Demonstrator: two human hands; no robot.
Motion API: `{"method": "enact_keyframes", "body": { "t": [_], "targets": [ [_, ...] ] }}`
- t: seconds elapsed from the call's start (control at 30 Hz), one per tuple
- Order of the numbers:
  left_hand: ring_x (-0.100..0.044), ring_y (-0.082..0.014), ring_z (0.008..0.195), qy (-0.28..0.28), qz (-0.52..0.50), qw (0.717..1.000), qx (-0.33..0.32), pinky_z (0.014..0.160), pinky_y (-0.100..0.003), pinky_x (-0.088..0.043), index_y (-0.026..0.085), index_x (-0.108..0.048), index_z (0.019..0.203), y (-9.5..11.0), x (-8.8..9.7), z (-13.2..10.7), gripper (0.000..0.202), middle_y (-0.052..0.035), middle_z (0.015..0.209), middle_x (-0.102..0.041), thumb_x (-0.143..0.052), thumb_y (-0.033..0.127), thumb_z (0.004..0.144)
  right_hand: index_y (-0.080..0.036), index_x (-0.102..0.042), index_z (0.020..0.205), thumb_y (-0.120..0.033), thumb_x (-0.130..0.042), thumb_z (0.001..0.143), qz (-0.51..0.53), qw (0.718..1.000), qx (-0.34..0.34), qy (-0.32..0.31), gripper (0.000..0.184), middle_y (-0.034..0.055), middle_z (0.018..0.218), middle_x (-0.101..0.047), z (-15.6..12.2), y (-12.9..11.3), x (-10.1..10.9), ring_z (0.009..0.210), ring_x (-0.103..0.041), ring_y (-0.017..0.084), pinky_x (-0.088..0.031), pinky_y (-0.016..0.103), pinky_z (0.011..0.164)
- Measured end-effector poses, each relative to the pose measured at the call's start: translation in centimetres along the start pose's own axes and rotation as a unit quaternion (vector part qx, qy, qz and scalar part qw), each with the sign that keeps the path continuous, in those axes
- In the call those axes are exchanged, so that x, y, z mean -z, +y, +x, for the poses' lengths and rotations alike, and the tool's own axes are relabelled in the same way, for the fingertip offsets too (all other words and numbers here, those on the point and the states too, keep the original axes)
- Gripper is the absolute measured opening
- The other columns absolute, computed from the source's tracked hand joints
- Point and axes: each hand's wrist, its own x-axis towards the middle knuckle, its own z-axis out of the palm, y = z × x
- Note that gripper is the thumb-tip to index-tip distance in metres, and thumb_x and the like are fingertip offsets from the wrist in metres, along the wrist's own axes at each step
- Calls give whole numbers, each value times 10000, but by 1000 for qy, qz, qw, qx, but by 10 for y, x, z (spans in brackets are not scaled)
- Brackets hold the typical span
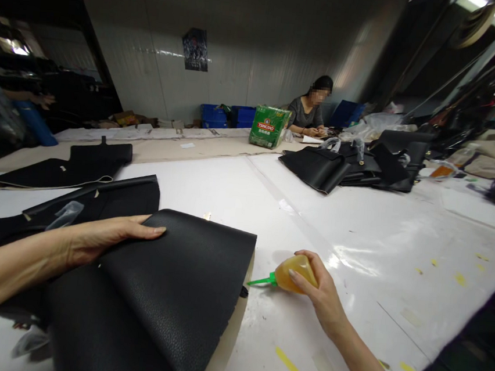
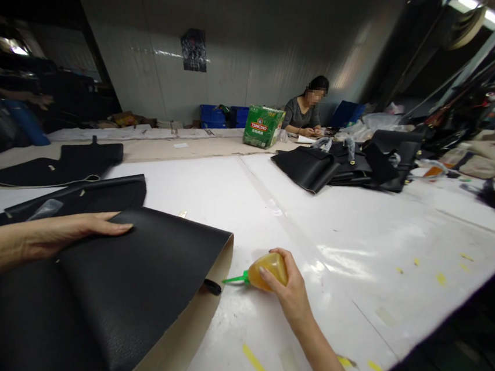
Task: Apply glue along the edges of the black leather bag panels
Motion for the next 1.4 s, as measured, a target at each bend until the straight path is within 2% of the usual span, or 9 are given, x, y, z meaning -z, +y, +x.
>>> {"method": "enact_keyframes", "body": {
  "t": [0.1,0.23,0.4,0.57,0.7,0.9,1.07,1.27,1.4],
  "targets": [
    [-707,-261,813,9,-6,1000,6,781,-413,-554,151,-452,1284,-2,-4,-6,602,-145,976,-731,-708,266,751,-262,-507,1057,-480,-625,762,13,1000,-9,-4,385,24,1013,-565,-2,4,0,863,-573,233,-476,326,727],
    [-706,-268,827,16,-8,1000,0,790,-406,-552,143,-455,1283,-2,-9,-12,614,-152,984,-730,-718,256,740,-256,-504,1045,-495,-629,758,7,999,-7,36,394,24,982,-566,-6,4,-2,850,-562,230,-472,324,717],
    [-702,-284,852,15,-20,1000,4,808,-431,-548,163,-485,1255,-4,-6,-13,583,-150,1006,-727,-725,253,732,-261,-510,1039,-485,-624,770,29,999,-28,19,368,25,971,-568,-15,4,-2,852,-570,233,-490,330,711],
    [-702,-287,859,15,-16,1000,-2,808,-429,-549,176,-532,1202,-6,-5,-13,514,-132,998,-731,-722,268,733,-249,-533,1062,-480,-592,784,48,997,-22,53,366,52,964,-604,-22,9,-4,885,-597,267,-516,358,702],
    [-703,-298,852,20,-22,1000,6,801,-429,-553,180,-569,1157,-6,-6,-16,490,-125,972,-738,-743,269,708,-251,-529,1048,-494,-603,774,52,997,-35,38,374,40,914,-608,-24,12,-8,849,-599,258,-513,353,698],
    [-699,-301,871,11,-23,1000,4,825,-454,-536,178,-522,1223,-8,-1,-14,529,-141,1014,-727,-716,258,738,-257,-519,1050,-508,-633,746,39,995,-34,83,410,31,941,-595,-23,12,-7,868,-585,250,-494,344,730],
    [-693,-313,894,12,-12,1000,4,844,-470,-525,188,-522,1229,-11,4,-12,529,-137,1029,-723,-709,276,742,-259,-504,1062,-508,-628,744,79,996,-32,30,422,25,899,-594,-22,11,-10,809,-594,239,-512,335,682],
    [-697,-311,873,7,-20,1000,5,829,-469,-531,189,-535,1219,-10,2,-11,512,-136,1014,-727,-708,266,743,-260,-488,1051,-505,-647,731,42,996,-10,78,432,23,959,-555,-13,13,-12,869,-559,237,-484,339,757],
    [-700,-301,861,9,-21,1000,6,811,-446,-541,174,-505,1250,-9,2,-12,560,-144,1002,-729,-716,250,737,-255,-494,1043,-510,-630,734,61,997,-11,36,423,23,930,-573,-14,12,-12,825,-580,234,-497,326,701]
  ]
}}
